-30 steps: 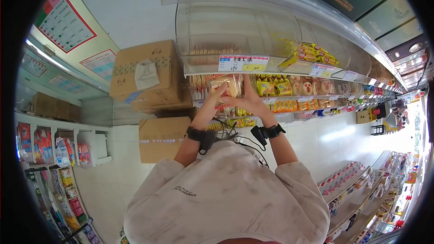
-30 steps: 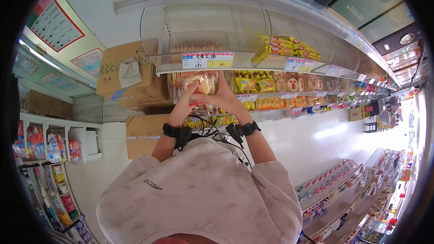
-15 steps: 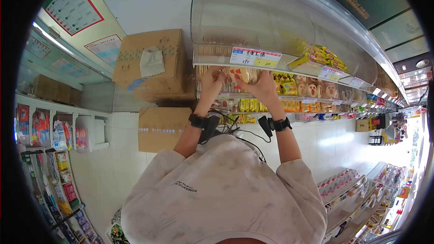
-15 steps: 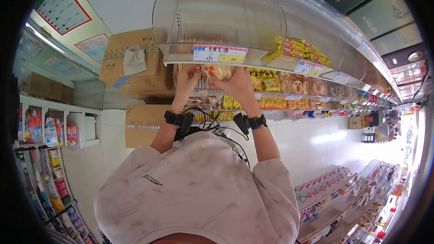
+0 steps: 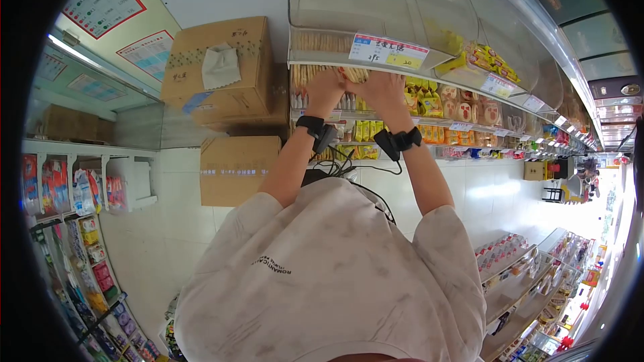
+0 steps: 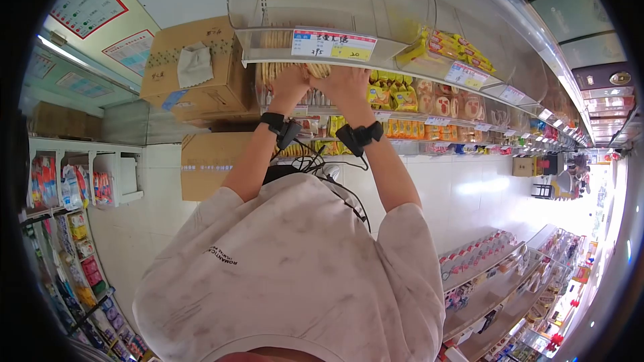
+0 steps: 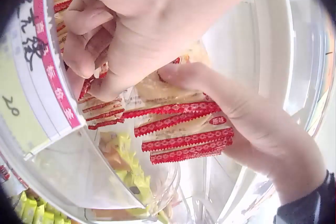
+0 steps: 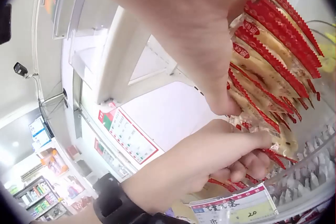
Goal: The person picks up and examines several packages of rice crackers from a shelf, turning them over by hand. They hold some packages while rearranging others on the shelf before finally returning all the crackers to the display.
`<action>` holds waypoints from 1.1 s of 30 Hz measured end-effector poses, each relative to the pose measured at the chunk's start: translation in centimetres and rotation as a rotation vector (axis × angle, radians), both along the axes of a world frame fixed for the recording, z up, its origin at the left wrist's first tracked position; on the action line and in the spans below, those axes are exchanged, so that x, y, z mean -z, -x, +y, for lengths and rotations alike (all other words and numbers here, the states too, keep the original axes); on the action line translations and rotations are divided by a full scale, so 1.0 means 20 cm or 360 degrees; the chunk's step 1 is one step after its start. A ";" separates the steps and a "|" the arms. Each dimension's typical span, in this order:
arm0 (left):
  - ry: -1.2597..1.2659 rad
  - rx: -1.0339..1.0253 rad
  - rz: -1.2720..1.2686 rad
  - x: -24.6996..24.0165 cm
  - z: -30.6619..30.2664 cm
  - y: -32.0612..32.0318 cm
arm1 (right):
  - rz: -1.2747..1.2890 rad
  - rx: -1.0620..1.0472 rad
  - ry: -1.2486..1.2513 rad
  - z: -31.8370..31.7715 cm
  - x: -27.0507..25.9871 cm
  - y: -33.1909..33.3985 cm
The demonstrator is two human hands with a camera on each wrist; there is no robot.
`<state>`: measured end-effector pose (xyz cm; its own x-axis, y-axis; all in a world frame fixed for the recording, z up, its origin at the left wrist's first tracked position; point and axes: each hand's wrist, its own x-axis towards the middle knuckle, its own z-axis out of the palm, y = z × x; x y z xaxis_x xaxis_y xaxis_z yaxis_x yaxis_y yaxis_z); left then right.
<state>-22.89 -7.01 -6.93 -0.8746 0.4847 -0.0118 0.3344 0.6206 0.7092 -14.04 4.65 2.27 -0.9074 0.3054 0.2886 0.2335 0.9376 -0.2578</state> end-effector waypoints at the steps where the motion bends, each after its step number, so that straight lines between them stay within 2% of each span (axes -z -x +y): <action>1: -0.0009 0.0026 -0.0041 -0.01 -0.03 0.01 | -0.0003 0.0006 0.0001 0.00 0.02 0.02; 5: -0.0007 -0.0009 -0.0262 -0.06 -0.08 0.02 | -0.0010 0.0062 -0.0112 -0.02 0.05 0.07; 8: -0.0052 -0.0068 0.0050 0.14 -0.06 0.05 | -0.0090 0.0174 -0.0266 -0.02 0.11 0.12; 10: -0.0076 -0.0160 0.0172 0.16 -0.07 0.02 | -0.0183 0.0213 -0.0182 -0.04 0.10 0.10; 12: -0.0110 -0.0229 0.0285 0.16 -0.05 0.00 | -0.0334 0.0266 -0.0105 -0.06 0.03 0.07; 14: -0.0137 -0.0281 0.0386 0.17 -0.04 -0.03 | -0.0289 0.0308 -0.0105 -0.11 -0.05 0.01; 18: -0.0219 -0.0323 0.0330 0.04 -0.06 -0.09 | -0.0453 0.0307 0.0025 -0.13 -0.08 0.03; 21: -0.0175 -0.0280 0.0151 0.05 -0.05 -0.05 | -0.0092 0.0162 -0.0142 -0.08 0.07 0.09; 24: -0.0124 -0.0285 0.0138 0.06 -0.07 -0.06 | -0.0272 0.0131 -0.0173 -0.06 0.14 0.14; 27: -0.0082 -0.0300 0.0177 0.02 -0.09 -0.08 | -0.0250 0.0264 -0.0400 -0.08 0.26 0.15; 29: -0.0112 -0.0321 0.0196 -0.04 -0.11 -0.10 | -0.0355 0.0304 -0.0331 -0.08 0.28 0.16; 32: -0.0472 -0.0369 0.0602 -0.04 -0.11 -0.10 | -0.0300 0.0241 -0.0227 -0.07 0.26 0.15; 33: -0.0432 -0.0315 0.0548 -0.03 -0.11 -0.10 | -0.0246 0.0203 -0.0196 -0.06 0.24 0.15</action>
